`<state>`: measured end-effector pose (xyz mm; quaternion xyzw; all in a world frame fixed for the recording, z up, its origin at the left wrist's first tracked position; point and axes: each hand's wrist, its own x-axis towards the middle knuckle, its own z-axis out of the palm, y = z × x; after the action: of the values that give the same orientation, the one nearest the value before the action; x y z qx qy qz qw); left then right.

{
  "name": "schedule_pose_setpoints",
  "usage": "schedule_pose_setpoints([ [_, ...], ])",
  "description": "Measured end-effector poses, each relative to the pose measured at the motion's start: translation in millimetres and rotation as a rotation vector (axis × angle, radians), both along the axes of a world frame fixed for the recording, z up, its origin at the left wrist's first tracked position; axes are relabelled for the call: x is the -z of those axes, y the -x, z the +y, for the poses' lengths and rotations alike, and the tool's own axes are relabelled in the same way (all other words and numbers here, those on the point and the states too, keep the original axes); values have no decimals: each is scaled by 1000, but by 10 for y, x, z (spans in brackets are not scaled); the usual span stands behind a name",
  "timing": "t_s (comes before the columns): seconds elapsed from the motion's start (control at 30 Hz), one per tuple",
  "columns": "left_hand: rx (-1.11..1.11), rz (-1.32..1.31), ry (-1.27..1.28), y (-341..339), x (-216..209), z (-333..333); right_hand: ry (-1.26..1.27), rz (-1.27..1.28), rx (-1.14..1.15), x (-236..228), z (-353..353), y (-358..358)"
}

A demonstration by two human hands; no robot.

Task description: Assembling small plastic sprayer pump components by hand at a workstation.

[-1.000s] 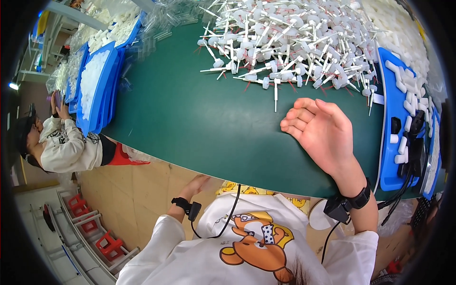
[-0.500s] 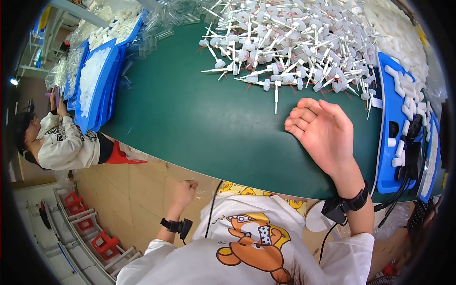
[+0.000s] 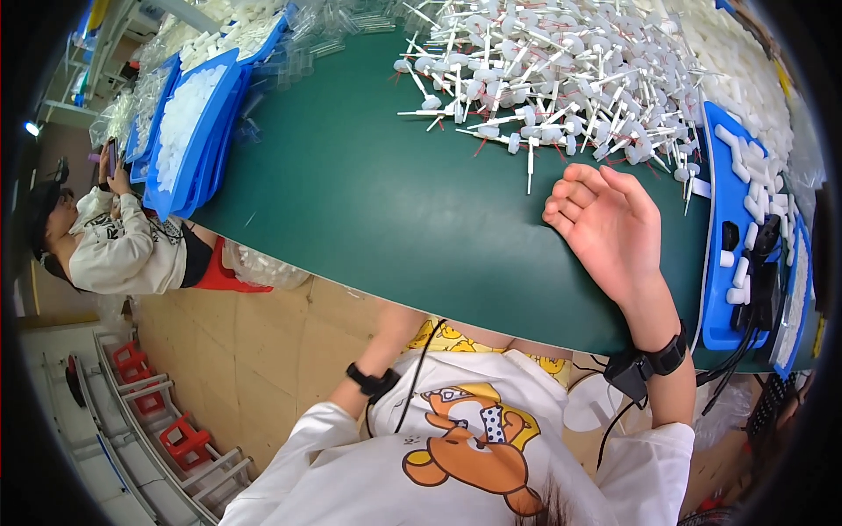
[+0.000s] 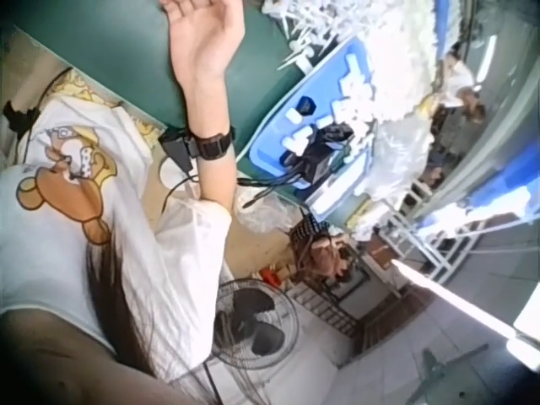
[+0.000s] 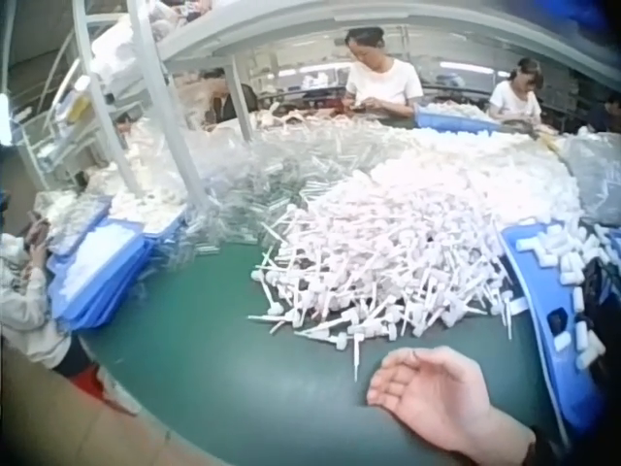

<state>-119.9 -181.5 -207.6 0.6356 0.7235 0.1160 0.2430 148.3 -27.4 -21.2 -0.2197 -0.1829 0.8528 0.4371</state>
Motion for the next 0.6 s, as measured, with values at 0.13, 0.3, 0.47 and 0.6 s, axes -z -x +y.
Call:
schedule_pose_setpoints([
  [0.13,46,-58,43,-53,131,49,-60,-42,-17,-22,-32,14],
  [0.3,141,-148,122,-66,218,142,-116,-73,-26,-1,-3,11],
  [0.47,237,-224,218,-105,265,244,-140,-90,-25,-20,-7,4],
  [0.6,308,-294,288,-86,262,285,-159,-98,-37,-29,8,18],
])
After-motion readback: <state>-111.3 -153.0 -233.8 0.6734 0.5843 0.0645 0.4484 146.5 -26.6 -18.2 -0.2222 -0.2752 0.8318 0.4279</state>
